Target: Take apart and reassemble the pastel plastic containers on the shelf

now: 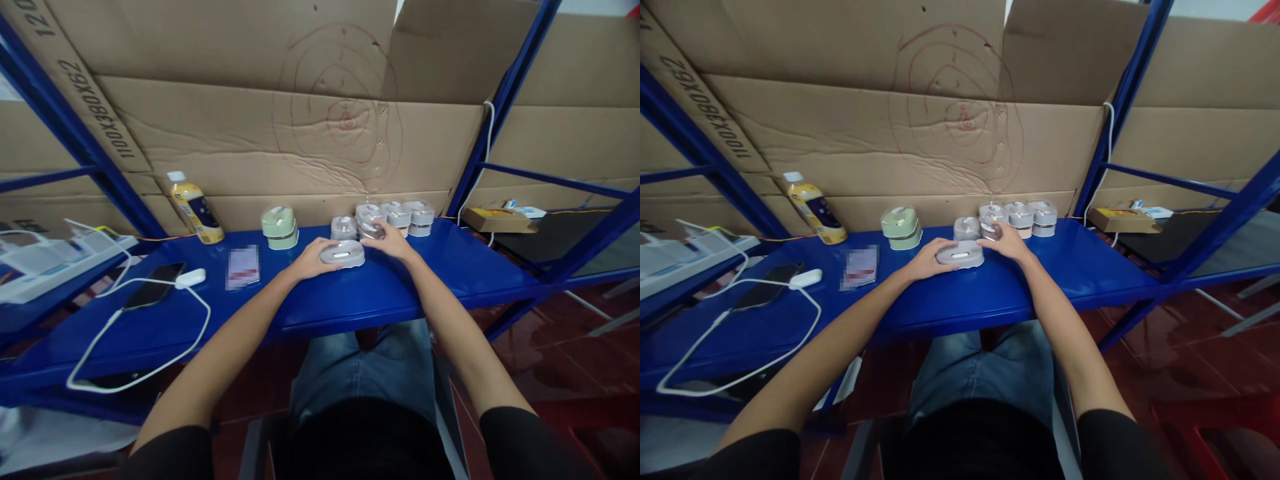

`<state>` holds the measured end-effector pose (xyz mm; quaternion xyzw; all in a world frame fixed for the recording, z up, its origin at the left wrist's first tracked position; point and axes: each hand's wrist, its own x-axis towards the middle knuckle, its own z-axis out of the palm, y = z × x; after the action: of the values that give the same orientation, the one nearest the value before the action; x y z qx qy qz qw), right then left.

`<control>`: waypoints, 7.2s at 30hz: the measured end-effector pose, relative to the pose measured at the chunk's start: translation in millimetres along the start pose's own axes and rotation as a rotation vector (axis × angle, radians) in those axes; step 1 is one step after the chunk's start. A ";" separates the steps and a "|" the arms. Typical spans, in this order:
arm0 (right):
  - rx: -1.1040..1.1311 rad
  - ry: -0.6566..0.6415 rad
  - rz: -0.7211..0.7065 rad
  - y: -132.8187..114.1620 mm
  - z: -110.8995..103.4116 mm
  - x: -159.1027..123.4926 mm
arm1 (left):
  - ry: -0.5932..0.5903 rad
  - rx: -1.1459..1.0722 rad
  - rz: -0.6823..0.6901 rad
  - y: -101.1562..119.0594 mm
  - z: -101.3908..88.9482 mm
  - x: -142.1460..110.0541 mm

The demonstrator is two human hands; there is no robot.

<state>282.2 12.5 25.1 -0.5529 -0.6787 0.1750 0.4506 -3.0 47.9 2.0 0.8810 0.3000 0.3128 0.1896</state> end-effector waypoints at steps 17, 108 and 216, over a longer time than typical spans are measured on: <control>0.058 0.117 -0.045 11.3 -6.0 6.3 | 0.203 0.061 0.022 1.7 -7.0 2.1; -0.046 -0.253 -0.316 0.3 34.2 -8.5 | -0.100 -0.025 -0.050 4.9 -1.3 -0.5; -0.387 -0.201 -0.532 -28.9 28.4 -25.6 | 0.085 0.160 0.210 10.0 8.4 -11.5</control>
<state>241.7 -12.8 20.6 -0.4116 -0.8609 -0.0271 0.2979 -0.5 31.7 -4.0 0.9059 0.2378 0.3429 0.0721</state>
